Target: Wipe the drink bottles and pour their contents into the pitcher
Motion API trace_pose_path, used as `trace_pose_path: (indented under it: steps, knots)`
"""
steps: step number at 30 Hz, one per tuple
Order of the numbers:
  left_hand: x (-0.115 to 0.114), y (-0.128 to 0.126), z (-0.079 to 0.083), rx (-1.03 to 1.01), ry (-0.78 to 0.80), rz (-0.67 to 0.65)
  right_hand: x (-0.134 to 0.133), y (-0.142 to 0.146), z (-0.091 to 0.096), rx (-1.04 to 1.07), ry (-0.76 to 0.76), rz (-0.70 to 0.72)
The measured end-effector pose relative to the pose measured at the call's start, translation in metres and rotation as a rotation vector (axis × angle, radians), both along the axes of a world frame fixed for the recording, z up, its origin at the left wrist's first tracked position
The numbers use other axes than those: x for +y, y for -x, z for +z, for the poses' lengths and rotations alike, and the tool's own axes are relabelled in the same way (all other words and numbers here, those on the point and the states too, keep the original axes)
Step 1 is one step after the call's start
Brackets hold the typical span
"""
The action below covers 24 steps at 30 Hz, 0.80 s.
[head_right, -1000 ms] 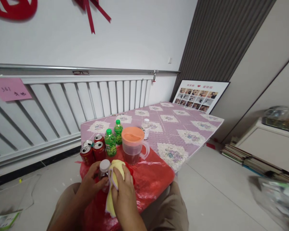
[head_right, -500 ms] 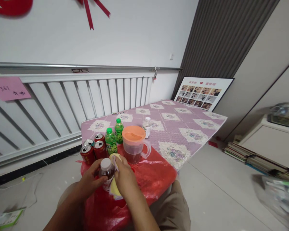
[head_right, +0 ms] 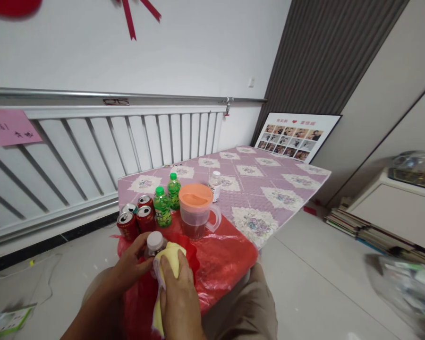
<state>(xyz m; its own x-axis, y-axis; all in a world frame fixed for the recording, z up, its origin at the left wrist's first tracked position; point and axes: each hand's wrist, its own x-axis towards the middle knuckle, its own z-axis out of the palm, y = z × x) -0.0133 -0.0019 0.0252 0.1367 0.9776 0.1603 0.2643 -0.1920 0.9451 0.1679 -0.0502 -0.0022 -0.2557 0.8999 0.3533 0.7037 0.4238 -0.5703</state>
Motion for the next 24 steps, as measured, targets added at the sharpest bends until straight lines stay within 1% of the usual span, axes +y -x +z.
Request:
trace_pose_path:
  steps: [2,4,8,11,14,17,19,22,24]
  knots:
    - [0.001,0.001,0.001,-0.006,0.003,-0.026,0.010,0.000,0.006,0.004,0.014,0.003]
    - [0.002,0.002,0.002,-0.014,0.001,-0.048,0.025,-0.001,0.016,0.024,0.031,0.016]
    - [0.005,0.007,0.007,-0.041,0.015,-0.116,0.057,-0.003,0.034,0.071,0.064,0.099]
    - [0.010,0.012,0.012,-0.069,0.052,-0.204,0.072,-0.005,0.038,0.093,0.097,0.172]
    - [0.017,0.020,0.015,-0.093,0.098,-0.300,0.075,-0.006,0.032,0.104,0.146,0.192]
    - [0.022,0.027,0.016,-0.137,0.165,-0.382,0.068,-0.006,0.022,0.107,0.175,0.183]
    - [0.023,0.029,0.015,-0.166,0.200,-0.413,0.063,-0.006,0.017,0.112,0.181,0.170]
    - [0.018,0.029,0.010,-0.174,0.191,-0.401,0.057,-0.007,0.015,0.135,0.173,0.142]
    - [0.013,0.025,0.004,-0.145,0.150,-0.345,0.055,-0.008,0.018,0.161,0.150,0.128]
